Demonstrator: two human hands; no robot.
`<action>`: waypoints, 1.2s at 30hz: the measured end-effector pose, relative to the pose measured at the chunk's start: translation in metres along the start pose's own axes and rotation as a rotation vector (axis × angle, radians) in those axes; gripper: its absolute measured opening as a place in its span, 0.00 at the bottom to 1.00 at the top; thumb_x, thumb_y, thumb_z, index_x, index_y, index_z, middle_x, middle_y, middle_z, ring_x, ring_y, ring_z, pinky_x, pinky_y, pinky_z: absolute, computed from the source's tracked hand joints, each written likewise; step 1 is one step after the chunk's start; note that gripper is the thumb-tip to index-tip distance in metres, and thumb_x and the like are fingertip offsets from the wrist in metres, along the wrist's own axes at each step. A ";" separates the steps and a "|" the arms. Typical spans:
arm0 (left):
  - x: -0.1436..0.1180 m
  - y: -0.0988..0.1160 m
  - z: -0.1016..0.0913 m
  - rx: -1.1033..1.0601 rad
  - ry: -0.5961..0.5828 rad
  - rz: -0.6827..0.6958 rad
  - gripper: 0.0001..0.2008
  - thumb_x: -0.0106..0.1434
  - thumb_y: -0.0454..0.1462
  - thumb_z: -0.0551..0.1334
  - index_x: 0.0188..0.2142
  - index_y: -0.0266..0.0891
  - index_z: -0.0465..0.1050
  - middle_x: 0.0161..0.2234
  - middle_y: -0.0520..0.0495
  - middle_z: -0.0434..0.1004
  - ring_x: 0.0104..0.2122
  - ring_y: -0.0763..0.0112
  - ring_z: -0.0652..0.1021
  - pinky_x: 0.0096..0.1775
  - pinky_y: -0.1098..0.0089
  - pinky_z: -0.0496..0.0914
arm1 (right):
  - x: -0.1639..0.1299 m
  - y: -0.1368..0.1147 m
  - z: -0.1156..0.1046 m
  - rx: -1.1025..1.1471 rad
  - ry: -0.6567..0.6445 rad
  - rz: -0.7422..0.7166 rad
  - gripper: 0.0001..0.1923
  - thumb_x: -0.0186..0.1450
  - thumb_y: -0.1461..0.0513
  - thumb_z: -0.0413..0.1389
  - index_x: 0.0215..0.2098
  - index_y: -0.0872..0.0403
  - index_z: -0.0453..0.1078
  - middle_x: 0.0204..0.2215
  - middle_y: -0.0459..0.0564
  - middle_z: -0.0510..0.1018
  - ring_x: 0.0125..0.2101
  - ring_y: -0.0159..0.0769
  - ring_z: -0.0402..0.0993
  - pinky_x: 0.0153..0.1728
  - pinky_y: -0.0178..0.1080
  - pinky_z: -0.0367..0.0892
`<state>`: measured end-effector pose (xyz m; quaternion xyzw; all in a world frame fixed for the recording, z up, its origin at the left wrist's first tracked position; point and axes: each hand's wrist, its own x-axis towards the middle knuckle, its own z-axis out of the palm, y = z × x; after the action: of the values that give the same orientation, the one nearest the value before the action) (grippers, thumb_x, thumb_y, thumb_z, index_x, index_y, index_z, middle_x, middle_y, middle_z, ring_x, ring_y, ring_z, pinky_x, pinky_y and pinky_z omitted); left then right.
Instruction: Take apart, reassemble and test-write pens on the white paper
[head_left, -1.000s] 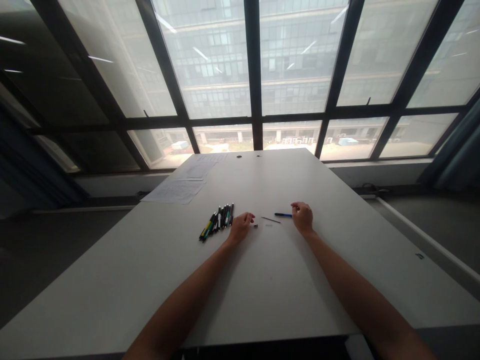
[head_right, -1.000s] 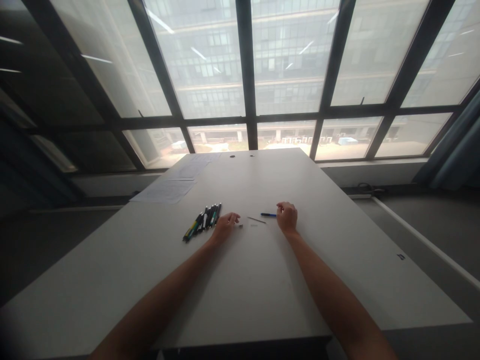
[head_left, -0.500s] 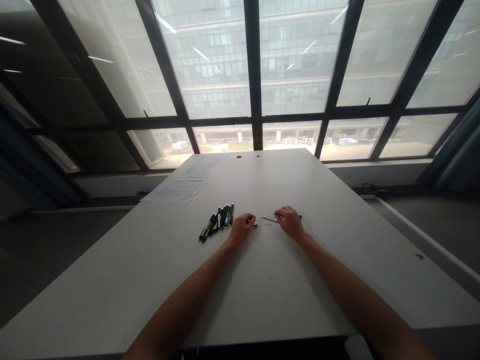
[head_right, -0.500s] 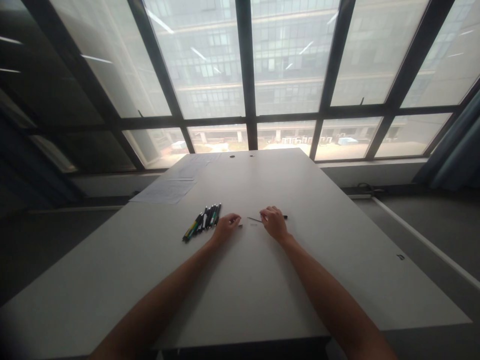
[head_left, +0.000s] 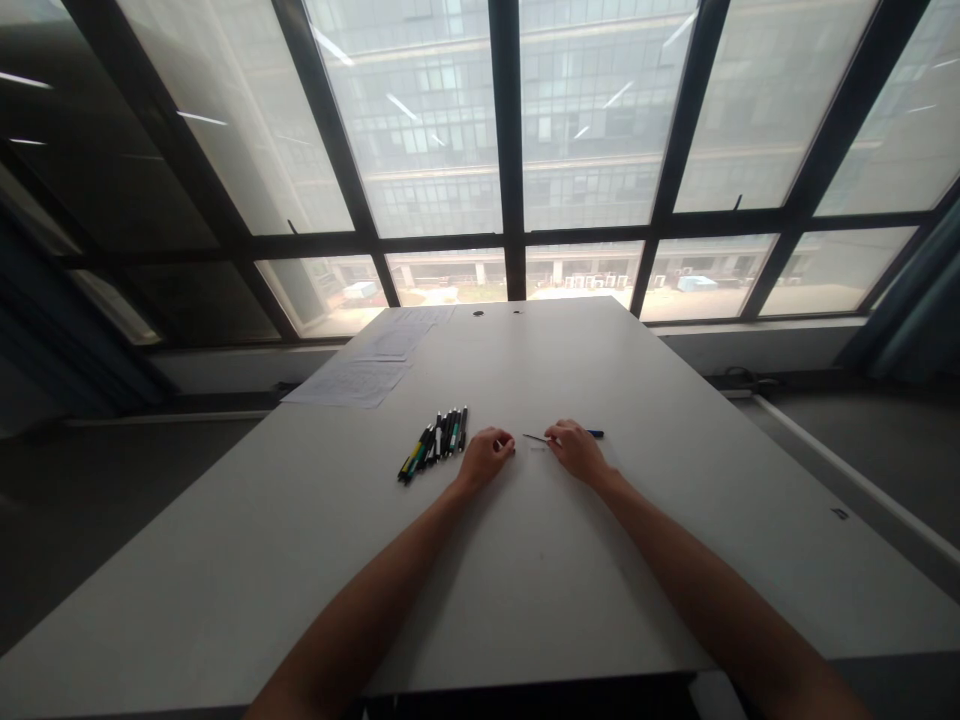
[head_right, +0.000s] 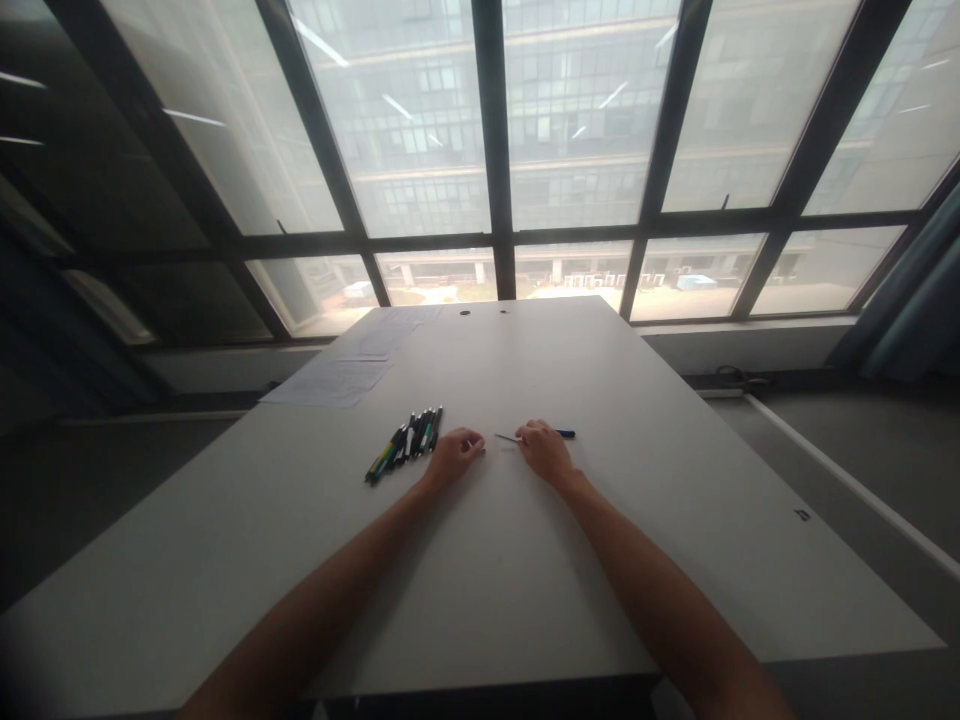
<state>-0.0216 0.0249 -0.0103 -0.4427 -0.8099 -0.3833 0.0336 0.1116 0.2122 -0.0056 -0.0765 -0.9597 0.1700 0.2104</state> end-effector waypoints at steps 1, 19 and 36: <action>0.000 0.000 0.000 0.009 -0.007 0.003 0.08 0.61 0.38 0.61 0.32 0.38 0.78 0.30 0.48 0.77 0.29 0.70 0.73 0.36 0.70 0.66 | 0.000 0.000 0.000 -0.006 -0.017 0.004 0.09 0.67 0.66 0.54 0.40 0.53 0.77 0.39 0.53 0.78 0.42 0.38 0.72 0.45 0.36 0.63; -0.001 0.000 -0.001 0.006 -0.062 0.028 0.07 0.56 0.37 0.68 0.36 0.39 0.80 0.33 0.48 0.77 0.33 0.69 0.73 0.39 0.69 0.66 | 0.000 -0.011 -0.003 -0.220 -0.160 0.026 0.17 0.65 0.74 0.46 0.44 0.57 0.72 0.40 0.57 0.75 0.42 0.39 0.70 0.42 0.36 0.60; -0.001 -0.002 0.002 0.042 -0.075 0.070 0.05 0.59 0.38 0.67 0.34 0.41 0.81 0.31 0.48 0.77 0.33 0.69 0.74 0.40 0.69 0.66 | 0.001 -0.009 0.005 0.068 0.113 0.101 0.08 0.70 0.66 0.45 0.38 0.55 0.65 0.32 0.52 0.74 0.33 0.37 0.68 0.35 0.36 0.58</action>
<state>-0.0222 0.0248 -0.0129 -0.4842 -0.8024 -0.3480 0.0258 0.1082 0.2030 -0.0060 -0.1272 -0.9348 0.2083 0.2580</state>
